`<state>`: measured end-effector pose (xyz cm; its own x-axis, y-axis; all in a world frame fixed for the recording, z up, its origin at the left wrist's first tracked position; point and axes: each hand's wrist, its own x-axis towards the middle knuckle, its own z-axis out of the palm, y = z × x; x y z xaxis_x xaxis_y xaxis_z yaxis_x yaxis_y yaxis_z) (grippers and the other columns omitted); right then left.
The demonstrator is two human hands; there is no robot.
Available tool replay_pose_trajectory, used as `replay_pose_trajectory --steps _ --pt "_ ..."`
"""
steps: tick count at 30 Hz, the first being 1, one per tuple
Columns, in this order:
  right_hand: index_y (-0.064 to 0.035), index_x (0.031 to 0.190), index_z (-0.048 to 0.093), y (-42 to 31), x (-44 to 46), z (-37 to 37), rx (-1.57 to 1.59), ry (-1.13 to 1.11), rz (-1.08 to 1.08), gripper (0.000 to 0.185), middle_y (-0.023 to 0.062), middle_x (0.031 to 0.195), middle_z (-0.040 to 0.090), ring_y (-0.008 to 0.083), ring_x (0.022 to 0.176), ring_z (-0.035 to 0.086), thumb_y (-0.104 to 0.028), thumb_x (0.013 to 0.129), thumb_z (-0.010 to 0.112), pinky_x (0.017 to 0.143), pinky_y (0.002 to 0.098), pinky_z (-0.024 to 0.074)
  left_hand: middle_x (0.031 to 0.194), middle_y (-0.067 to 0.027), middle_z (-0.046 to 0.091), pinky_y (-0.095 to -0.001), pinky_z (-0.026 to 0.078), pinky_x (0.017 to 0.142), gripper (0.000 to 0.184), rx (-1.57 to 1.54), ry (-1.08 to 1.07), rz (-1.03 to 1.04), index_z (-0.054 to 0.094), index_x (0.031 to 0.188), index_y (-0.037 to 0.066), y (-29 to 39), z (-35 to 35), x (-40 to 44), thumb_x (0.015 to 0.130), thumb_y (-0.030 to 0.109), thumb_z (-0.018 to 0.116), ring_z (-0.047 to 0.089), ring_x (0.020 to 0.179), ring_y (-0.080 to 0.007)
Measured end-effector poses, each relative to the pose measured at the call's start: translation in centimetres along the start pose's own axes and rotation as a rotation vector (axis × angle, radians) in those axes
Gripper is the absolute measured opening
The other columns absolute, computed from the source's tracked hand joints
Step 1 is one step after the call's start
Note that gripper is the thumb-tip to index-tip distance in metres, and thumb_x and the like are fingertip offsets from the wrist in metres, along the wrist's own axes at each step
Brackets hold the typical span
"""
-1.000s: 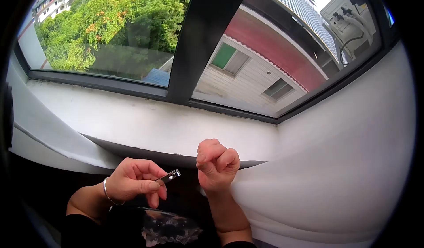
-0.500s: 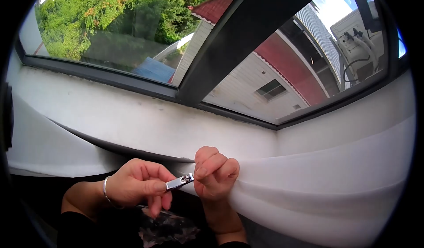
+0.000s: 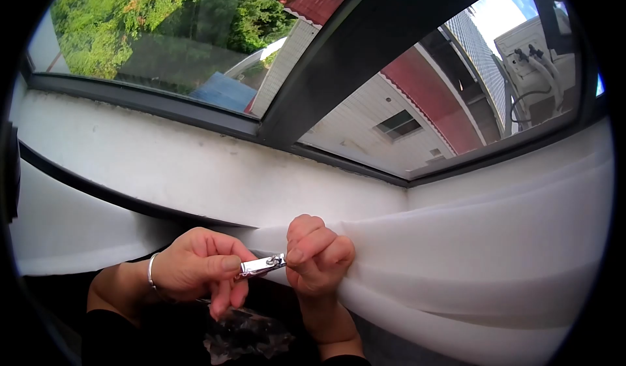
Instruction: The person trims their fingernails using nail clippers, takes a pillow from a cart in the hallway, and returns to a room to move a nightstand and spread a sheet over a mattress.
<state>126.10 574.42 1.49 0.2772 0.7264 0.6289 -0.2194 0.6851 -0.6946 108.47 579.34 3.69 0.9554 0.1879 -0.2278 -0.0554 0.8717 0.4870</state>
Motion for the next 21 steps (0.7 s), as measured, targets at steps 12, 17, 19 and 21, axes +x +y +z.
replay_pose_trajectory --steps 12,17,19,21 --pt "-0.0096 0.065 0.035 0.14 0.22 -0.18 -0.035 -0.032 -0.013 0.031 0.0025 0.067 0.055 0.0158 0.058 0.043 0.007 0.071 0.061 0.053 0.0279 0.0328 0.069 -0.0144 0.059 -0.024 0.048 0.047 0.024 0.051 0.036 -0.003 0.05 0.099 -0.006 0.49 0.09 0.06 0.09 0.014 0.041 0.057 0.049 -0.0156" --pt "-0.0094 0.065 0.034 0.0 0.26 -0.34 -0.067 -0.038 -0.019 0.031 0.0022 0.066 0.054 0.0159 0.057 0.043 0.01 0.07 0.058 0.052 0.0279 0.0325 0.065 -0.0099 0.06 -0.0188 0.047 0.041 0.029 -0.019 0.003 -0.004 0.052 0.08 -0.001 0.4 -0.14 0.43 0.088 0.027 0.049 0.057 0.047 -0.012" --pt "-0.0092 0.065 0.034 0.18 0.1 -0.49 -0.069 -0.025 -0.025 0.03 0.0022 0.066 0.054 0.0157 0.056 0.042 0.012 0.07 0.055 0.051 0.0277 0.0321 0.065 -0.01 0.06 -0.0188 0.047 0.041 0.03 -0.017 -0.001 -0.009 0.052 0.08 -0.002 0.36 -0.37 0.58 0.088 0.028 0.048 0.057 0.047 -0.012" --pt "-0.011 0.068 0.034 0.25 0.12 -0.58 -0.118 -0.051 -0.014 0.028 -0.0007 0.066 0.051 0.0133 0.058 0.04 0.003 0.072 0.058 0.053 0.0256 0.0308 0.065 -0.0101 0.06 -0.0188 0.047 0.041 0.031 -0.018 -0.004 -0.018 0.051 0.08 -0.002 0.46 -0.47 0.64 0.088 0.028 0.048 0.057 0.047 -0.0121"
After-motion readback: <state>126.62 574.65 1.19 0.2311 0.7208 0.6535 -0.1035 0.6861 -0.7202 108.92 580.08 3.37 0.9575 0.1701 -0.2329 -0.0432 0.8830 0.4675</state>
